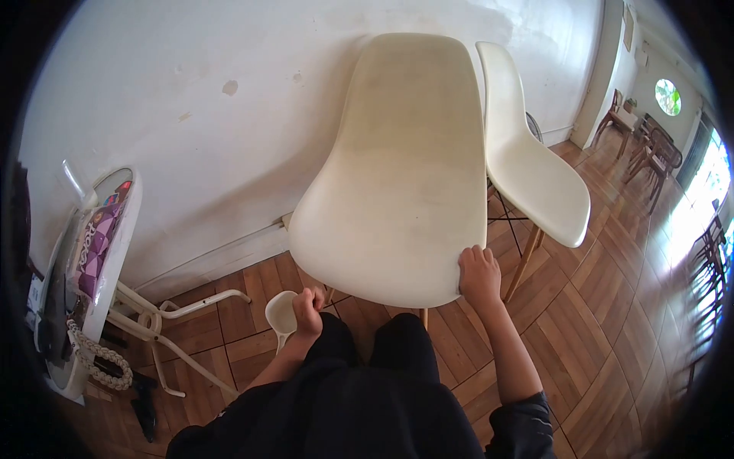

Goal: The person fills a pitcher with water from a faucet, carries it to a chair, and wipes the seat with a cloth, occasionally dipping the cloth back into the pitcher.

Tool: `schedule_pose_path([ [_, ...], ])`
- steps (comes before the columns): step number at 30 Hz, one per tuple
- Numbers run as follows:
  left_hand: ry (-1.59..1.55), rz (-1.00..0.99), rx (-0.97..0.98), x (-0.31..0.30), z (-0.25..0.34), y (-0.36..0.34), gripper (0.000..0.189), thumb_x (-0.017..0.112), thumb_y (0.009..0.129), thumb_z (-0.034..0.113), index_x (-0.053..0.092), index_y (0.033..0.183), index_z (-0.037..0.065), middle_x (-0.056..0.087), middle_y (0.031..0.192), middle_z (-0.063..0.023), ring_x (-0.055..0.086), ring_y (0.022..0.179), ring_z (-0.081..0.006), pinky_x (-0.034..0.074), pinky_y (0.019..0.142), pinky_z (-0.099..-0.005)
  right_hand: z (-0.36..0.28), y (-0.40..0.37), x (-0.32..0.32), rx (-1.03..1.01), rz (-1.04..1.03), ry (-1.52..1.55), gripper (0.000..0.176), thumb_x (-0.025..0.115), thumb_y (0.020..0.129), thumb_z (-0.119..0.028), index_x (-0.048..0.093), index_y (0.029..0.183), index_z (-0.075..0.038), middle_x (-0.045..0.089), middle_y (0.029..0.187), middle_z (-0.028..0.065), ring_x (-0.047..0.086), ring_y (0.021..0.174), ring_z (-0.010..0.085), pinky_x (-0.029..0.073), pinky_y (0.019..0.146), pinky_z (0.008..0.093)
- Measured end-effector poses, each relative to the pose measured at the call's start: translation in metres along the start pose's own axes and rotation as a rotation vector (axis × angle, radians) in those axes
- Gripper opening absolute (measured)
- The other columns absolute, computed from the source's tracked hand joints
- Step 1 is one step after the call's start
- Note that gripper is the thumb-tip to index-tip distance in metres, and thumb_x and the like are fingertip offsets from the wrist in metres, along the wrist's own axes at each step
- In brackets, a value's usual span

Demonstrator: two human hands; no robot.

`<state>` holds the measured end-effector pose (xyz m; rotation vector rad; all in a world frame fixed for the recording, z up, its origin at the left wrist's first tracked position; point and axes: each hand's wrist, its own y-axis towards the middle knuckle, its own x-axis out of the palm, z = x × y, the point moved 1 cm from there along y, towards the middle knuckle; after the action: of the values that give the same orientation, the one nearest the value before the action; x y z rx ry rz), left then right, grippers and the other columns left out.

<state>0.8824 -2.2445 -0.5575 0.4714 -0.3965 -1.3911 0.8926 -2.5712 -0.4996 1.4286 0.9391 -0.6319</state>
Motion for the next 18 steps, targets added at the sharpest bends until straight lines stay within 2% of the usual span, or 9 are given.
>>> schedule_pose_path([
  [2, 0.021, -0.02, -0.025, -0.002, -0.003, -0.011, 0.048, 0.027, 0.095, 0.025, 0.032, 0.053, 0.003, 0.034, 0.047, -0.0051, 0.033, 0.043, -0.0154, 0.023, 0.044, -0.0306, 0.005, 0.001, -0.002, 0.032, 0.018, 0.021, 0.013, 0.053, 0.083, -0.018, 0.051, 0.081, -0.005, 0.05, 0.082, 0.0088, 0.049, 0.082, 0.0284, 0.042, 0.07, 0.0403],
  [4, 0.026, -0.013, -0.015, -0.003, 0.003, -0.015, 0.047, 0.027, 0.094, 0.023, 0.033, 0.053, 0.002, 0.034, 0.047, -0.0055, 0.034, 0.041, -0.0157, 0.024, 0.043, -0.0308, -0.003, -0.002, -0.007, 0.063, 0.053, 0.052, 0.012, 0.056, 0.081, -0.017, 0.054, 0.082, -0.006, 0.051, 0.085, 0.0084, 0.05, 0.082, 0.0287, 0.042, 0.072, 0.0403],
  [8, 0.062, -0.14, 0.032, 0.003, 0.015, -0.012, 0.046, 0.028, 0.094, 0.021, 0.034, 0.053, 0.002, 0.035, 0.047, -0.0067, 0.036, 0.041, -0.0175, 0.026, 0.043, -0.0317, -0.009, -0.008, -0.018, -0.001, 0.073, 0.151, 0.011, 0.059, 0.078, -0.016, 0.055, 0.081, -0.006, 0.052, 0.085, 0.0081, 0.05, 0.082, 0.0287, 0.042, 0.073, 0.0404],
  [11, 0.058, -0.27, 0.12, 0.02, 0.025, 0.002, 0.043, 0.029, 0.093, 0.019, 0.036, 0.054, 0.002, 0.036, 0.048, -0.0081, 0.038, 0.041, -0.0207, 0.028, 0.043, -0.0335, -0.025, -0.007, -0.019, -0.149, -0.01, 0.317, 0.009, 0.06, 0.076, -0.013, 0.055, 0.077, -0.006, 0.053, 0.079, 0.0078, 0.051, 0.079, 0.0277, 0.043, 0.073, 0.0386],
  [13, 0.051, -0.35, 0.244, 0.041, 0.035, 0.017, 0.038, 0.032, 0.091, 0.014, 0.039, 0.055, 0.003, 0.038, 0.049, -0.0096, 0.04, 0.042, -0.025, 0.032, 0.044, -0.0352, -0.04, -0.002, -0.015, -0.162, -0.05, 0.31, 0.008, 0.06, 0.076, -0.013, 0.056, 0.077, -0.006, 0.053, 0.079, 0.0076, 0.051, 0.079, 0.0272, 0.043, 0.073, 0.038],
  [16, 0.073, -0.39, 0.341, 0.072, 0.033, 0.039, 0.036, 0.033, 0.091, 0.013, 0.04, 0.057, 0.002, 0.04, 0.05, -0.0102, 0.041, 0.043, -0.0254, 0.033, 0.045, -0.0344, -0.046, 0.014, -0.012, -0.154, -0.154, 0.26, 0.012, 0.058, 0.078, -0.018, 0.057, 0.075, -0.007, 0.057, 0.076, 0.0062, 0.055, 0.076, 0.0264, 0.046, 0.069, 0.0373],
  [17, 0.068, -0.393, 0.334, 0.08, 0.032, 0.045, 0.036, 0.033, 0.091, 0.013, 0.04, 0.057, 0.002, 0.04, 0.05, -0.0102, 0.041, 0.043, -0.0254, 0.033, 0.045, -0.0344, -0.047, 0.021, -0.014, -0.109, -0.25, 0.203, 0.016, 0.058, 0.08, -0.022, 0.058, 0.073, -0.007, 0.058, 0.075, 0.0059, 0.056, 0.076, 0.0262, 0.047, 0.067, 0.0375],
  [18, 0.012, -0.39, 0.242, 0.089, 0.031, 0.052, 0.037, 0.033, 0.091, 0.013, 0.041, 0.057, 0.002, 0.04, 0.05, -0.0101, 0.041, 0.043, -0.0244, 0.033, 0.046, -0.0338, -0.048, 0.026, -0.013, -0.065, -0.344, 0.143, 0.02, 0.057, 0.081, -0.025, 0.059, 0.072, -0.008, 0.06, 0.074, 0.0056, 0.058, 0.075, 0.0261, 0.048, 0.066, 0.0376],
])
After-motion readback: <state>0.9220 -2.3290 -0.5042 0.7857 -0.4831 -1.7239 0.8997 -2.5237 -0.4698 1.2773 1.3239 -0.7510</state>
